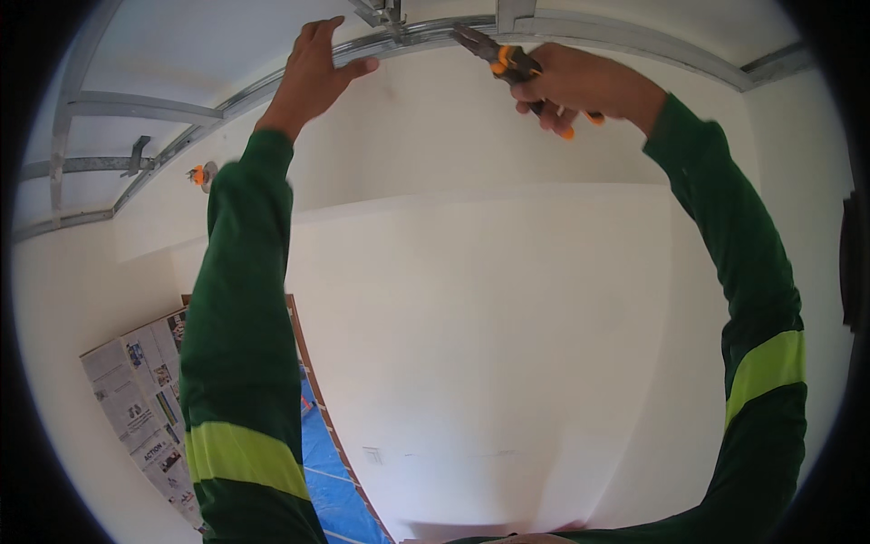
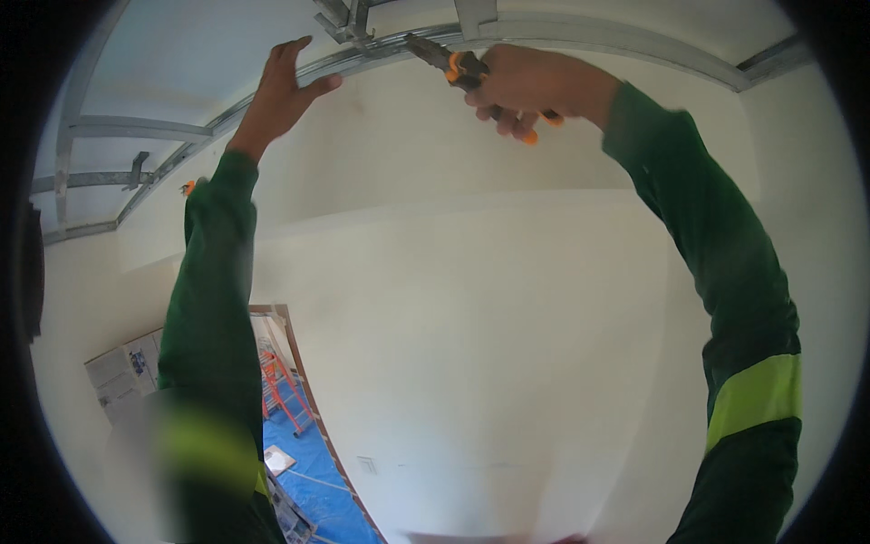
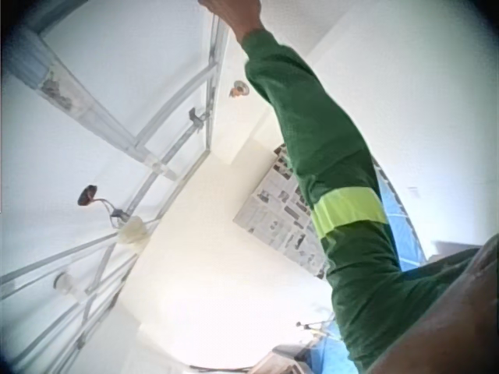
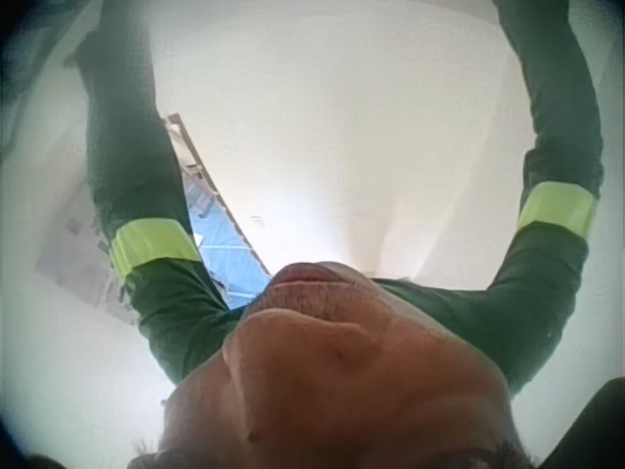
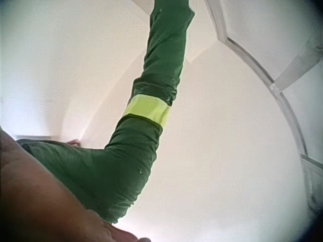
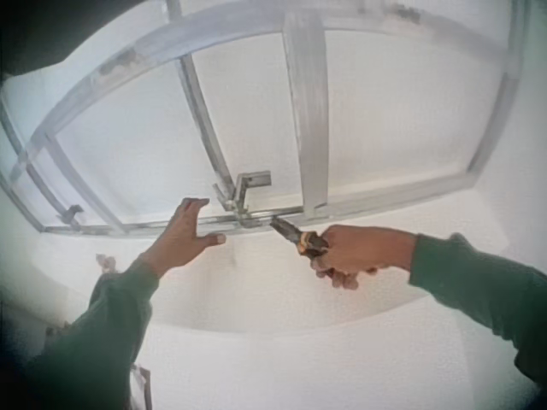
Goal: The person installs metal ceiling tracks by positioning them against the ceiling, cutting them to length with pliers, and securing them with a cordless drill. The person repeatedly positions, cuts, and drills the tracks along the ceiling grid.
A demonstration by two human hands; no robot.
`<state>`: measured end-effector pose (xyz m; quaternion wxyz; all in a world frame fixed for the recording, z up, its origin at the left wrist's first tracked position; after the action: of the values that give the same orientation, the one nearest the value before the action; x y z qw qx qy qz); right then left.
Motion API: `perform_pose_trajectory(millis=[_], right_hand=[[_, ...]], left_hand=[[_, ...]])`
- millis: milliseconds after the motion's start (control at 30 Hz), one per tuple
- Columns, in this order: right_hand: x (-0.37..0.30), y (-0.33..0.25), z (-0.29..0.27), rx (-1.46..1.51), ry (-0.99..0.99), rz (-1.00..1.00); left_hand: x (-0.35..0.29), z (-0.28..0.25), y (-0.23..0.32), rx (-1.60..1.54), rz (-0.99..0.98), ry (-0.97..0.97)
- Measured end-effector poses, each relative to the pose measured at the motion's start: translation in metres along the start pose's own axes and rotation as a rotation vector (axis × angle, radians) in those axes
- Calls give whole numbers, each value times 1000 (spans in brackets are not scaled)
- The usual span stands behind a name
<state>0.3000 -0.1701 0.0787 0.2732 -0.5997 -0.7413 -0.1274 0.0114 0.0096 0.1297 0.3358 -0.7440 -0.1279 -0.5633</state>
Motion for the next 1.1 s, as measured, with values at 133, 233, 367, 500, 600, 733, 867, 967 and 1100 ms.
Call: perform_pose_trajectory(millis=[133,233,367,500,600,733,867,967,1100], right_hand=[[36,-23,-20,-126,-45,48],[51,-42,-39,-200,-147,105],[72,-55,-39,-265,-151,127],[84,-64,-31,-222,-131,85],[86,-65,-30,-275,-122,114],[86,-58,-32,-485,71,68],[92,-55,-27,-530,111,-30],[85,-58,-28,-490,107,3],[68,-68,-30,-459,5,44]], left_hand=[[42,39,-19,-77,-36,-209],[46,61,-19,-86,-55,-197],[39,76,-19,-109,-55,-78],[34,77,-20,-230,-17,-27],[34,76,-17,-212,-16,-5],[34,84,-8,-137,-119,102],[36,88,-3,-150,-151,148],[38,89,-4,-147,-168,188],[40,90,-5,-134,-188,208]])
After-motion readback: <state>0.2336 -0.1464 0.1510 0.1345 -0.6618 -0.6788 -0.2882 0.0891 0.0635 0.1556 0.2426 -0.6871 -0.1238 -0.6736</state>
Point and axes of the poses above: each hand's wrist, its own x-axis towards the middle knuckle, its own z-axis out of the palm, y = z × x, the point moved 3 cm from there along x, towards the middle knuckle, and after that the axes turned 15 degrees about -y, right-handed, at the moved point
